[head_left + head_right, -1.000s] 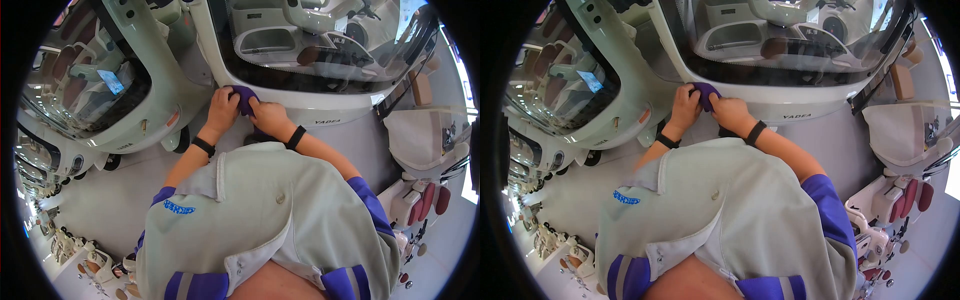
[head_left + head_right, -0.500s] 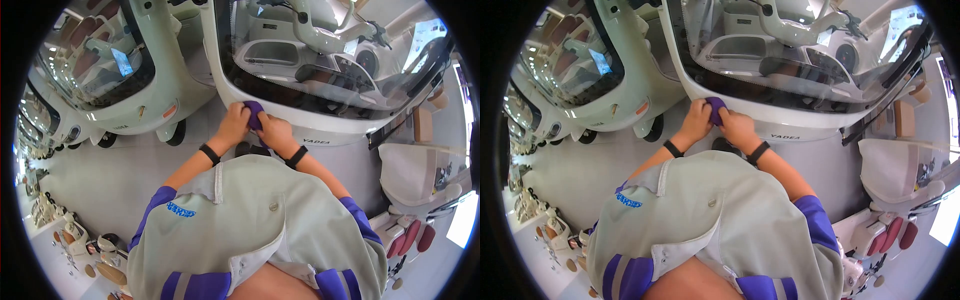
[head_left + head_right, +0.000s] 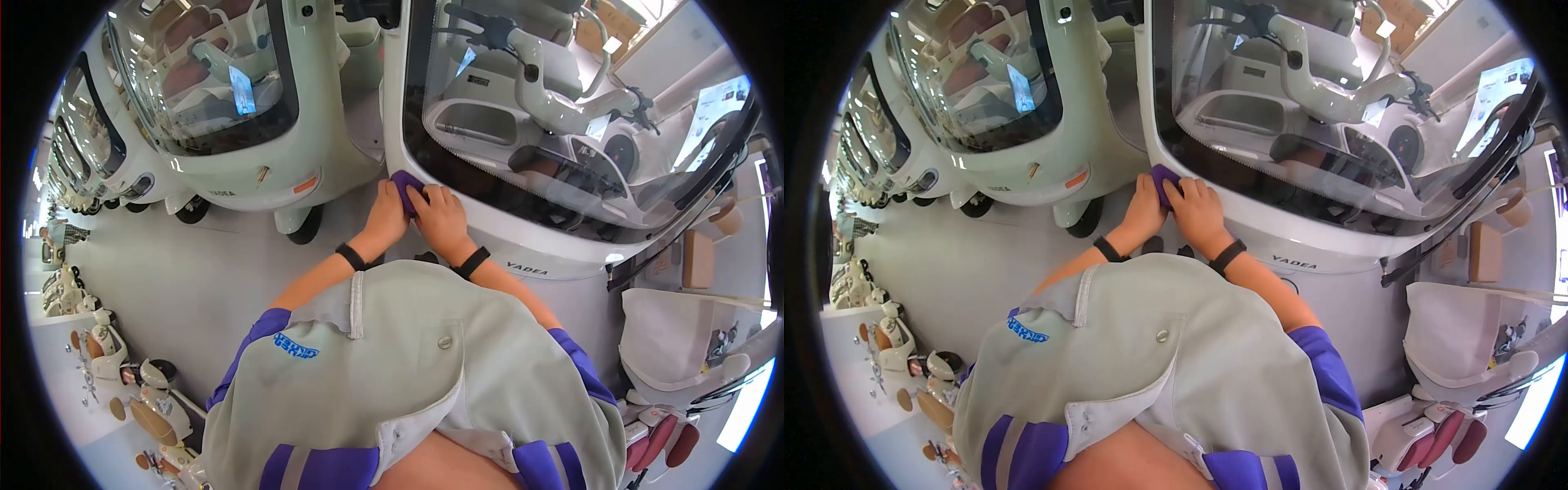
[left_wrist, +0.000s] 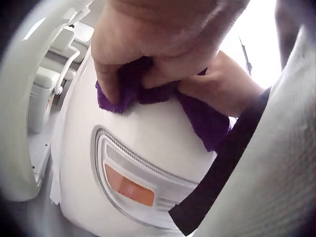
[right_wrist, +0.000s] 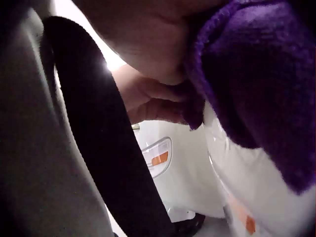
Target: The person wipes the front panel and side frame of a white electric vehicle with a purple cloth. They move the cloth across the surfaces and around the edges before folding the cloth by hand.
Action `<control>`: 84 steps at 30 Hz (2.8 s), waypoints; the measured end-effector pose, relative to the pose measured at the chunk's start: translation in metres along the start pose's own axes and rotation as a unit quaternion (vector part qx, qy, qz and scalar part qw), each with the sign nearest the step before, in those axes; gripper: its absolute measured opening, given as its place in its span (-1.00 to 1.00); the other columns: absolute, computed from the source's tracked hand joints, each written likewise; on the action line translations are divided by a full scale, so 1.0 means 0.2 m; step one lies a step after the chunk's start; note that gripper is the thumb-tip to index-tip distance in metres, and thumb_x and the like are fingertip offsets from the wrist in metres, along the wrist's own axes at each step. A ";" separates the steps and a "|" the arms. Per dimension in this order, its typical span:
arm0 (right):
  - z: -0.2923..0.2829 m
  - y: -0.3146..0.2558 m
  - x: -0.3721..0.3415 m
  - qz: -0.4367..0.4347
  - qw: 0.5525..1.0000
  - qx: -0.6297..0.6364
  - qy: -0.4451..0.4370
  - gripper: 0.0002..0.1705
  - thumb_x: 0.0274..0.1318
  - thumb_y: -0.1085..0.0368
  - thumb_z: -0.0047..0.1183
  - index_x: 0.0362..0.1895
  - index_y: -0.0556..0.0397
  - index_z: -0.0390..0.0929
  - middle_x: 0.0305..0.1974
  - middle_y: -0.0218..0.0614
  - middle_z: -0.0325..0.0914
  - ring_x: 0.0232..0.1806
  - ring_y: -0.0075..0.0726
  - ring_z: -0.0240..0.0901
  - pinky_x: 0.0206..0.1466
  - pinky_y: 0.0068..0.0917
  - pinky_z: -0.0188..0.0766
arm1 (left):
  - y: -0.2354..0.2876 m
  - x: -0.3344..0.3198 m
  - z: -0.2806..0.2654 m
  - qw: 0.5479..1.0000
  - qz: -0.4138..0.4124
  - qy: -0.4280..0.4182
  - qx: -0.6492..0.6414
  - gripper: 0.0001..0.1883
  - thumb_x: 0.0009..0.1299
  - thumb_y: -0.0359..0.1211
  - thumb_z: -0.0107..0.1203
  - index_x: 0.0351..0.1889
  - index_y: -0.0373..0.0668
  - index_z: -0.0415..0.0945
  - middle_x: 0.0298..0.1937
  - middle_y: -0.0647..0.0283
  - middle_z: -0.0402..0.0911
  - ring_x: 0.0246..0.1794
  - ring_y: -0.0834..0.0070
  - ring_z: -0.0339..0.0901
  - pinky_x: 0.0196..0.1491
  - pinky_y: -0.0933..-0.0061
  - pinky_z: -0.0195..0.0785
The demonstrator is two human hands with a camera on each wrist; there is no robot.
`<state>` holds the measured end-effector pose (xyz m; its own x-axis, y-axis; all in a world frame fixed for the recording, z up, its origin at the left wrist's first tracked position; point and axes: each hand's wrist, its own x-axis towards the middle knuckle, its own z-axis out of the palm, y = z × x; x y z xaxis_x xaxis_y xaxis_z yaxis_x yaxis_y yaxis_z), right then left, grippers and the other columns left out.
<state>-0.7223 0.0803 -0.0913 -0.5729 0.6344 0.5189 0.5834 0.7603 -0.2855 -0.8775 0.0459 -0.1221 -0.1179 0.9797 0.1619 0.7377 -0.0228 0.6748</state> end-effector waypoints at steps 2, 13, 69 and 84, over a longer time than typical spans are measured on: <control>0.04 0.01 0.03 -0.016 1.000 -0.006 -0.010 -0.39 -0.19 0.37 0.27 0.10 -0.10 0.59 -0.21 -0.33 0.39 -0.17 -0.16 0.44 -0.22 -0.26 0.47 | -0.03 0.04 -0.02 1.000 0.010 -0.002 -0.009 -0.54 0.21 -0.55 0.14 0.05 -0.42 0.23 -0.01 -0.23 0.35 -0.07 -0.30 0.45 -0.07 -0.08 0.44; -0.08 -0.18 0.80 0.069 0.994 -0.060 0.065 -0.46 -0.11 0.38 0.24 0.09 -0.08 0.59 -0.21 -0.27 0.38 -0.18 -0.11 0.49 -0.22 -0.25 0.51 | -0.11 0.70 -0.56 0.968 0.218 0.067 -0.107 -0.39 0.21 -0.57 0.13 0.27 -0.38 0.25 0.18 -0.20 0.38 0.17 -0.19 0.37 0.17 0.05 0.38; -1.03 0.03 2.14 0.043 0.943 -0.141 0.300 -0.58 0.23 0.36 -0.02 0.18 -0.10 0.52 -0.07 0.09 0.43 -0.14 0.31 0.55 -0.08 -0.01 0.54 | 0.99 1.76 -1.40 0.882 0.326 0.331 0.084 -0.70 0.34 -0.48 0.00 0.00 -0.46 0.39 -0.11 -0.16 0.51 -0.13 -0.10 0.53 -0.11 0.01 0.49; -0.45 -0.08 1.18 0.106 0.979 -0.028 0.172 -0.42 0.13 0.47 0.04 0.30 -0.01 0.39 -0.02 0.01 0.39 -0.19 0.27 0.53 -0.19 0.01 0.53 | 0.44 0.99 -0.92 0.897 0.355 0.234 0.125 -0.70 0.27 -0.50 0.01 -0.06 -0.45 0.48 -0.09 -0.02 0.46 -0.10 0.05 0.45 -0.12 0.11 0.46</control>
<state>-0.8160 0.2058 0.1080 -0.2140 0.6854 0.6960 0.7045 0.6019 -0.3761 -0.9576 0.2023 0.1022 0.2170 0.5446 0.8102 0.8564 -0.5045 0.1097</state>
